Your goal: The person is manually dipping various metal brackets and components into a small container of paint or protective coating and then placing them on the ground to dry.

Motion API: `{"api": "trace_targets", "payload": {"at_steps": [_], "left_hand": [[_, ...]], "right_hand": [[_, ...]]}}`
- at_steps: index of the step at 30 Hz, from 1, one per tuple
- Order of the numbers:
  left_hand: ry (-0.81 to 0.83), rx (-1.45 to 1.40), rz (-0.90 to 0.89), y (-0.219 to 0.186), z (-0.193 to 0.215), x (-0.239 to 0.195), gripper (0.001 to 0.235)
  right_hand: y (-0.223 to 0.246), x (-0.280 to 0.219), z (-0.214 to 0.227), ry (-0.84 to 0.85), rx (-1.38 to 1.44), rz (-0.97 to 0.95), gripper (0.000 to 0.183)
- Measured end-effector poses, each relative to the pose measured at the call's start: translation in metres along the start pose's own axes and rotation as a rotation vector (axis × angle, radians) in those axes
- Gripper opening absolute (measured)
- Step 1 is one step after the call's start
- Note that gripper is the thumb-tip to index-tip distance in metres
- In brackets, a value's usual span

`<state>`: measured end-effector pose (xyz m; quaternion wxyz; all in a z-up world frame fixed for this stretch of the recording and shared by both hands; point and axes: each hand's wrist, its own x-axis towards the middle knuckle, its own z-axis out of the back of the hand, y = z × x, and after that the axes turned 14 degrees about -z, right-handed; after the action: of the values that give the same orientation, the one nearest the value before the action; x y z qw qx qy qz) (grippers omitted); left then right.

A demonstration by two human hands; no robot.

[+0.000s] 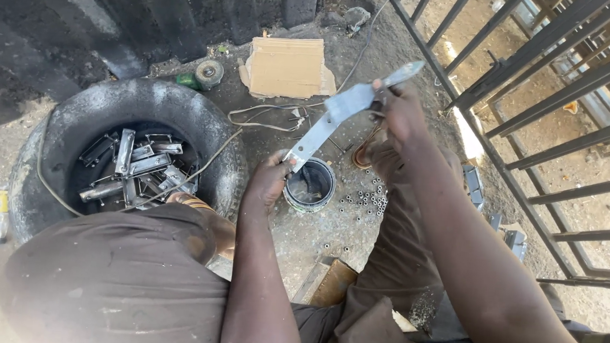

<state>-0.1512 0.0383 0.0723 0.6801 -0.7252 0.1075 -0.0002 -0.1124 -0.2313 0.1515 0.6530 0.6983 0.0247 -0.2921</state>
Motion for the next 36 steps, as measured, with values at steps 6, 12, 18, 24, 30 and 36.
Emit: {"api": "trace_targets", "payload": {"at_steps": [6,12,18,24,30,36], "left_hand": [[0.023,-0.039,0.041,-0.01,-0.014,-0.004,0.029],[0.013,-0.066,0.073,0.012,-0.012,0.006,0.03],[-0.002,-0.096,0.052,0.018,-0.009,0.004,0.026],[0.005,-0.1,0.002,0.048,-0.008,0.02,0.028],[-0.023,-0.121,-0.021,-0.005,-0.016,-0.004,0.023],[0.02,-0.097,-0.039,0.002,-0.018,0.0,0.024]], "right_hand": [[-0.028,0.043,0.022,-0.092,0.04,-0.011,0.043],[-0.03,0.014,0.006,0.026,0.115,-0.073,0.041],[-0.039,0.028,0.027,-0.16,-0.115,0.23,0.033],[-0.016,-0.088,-0.033,-0.048,-0.363,0.334,0.025],[-0.038,-0.088,-0.027,0.194,-0.472,0.367,0.022],[-0.04,-0.066,-0.007,0.259,-0.155,0.227,0.023]]}}
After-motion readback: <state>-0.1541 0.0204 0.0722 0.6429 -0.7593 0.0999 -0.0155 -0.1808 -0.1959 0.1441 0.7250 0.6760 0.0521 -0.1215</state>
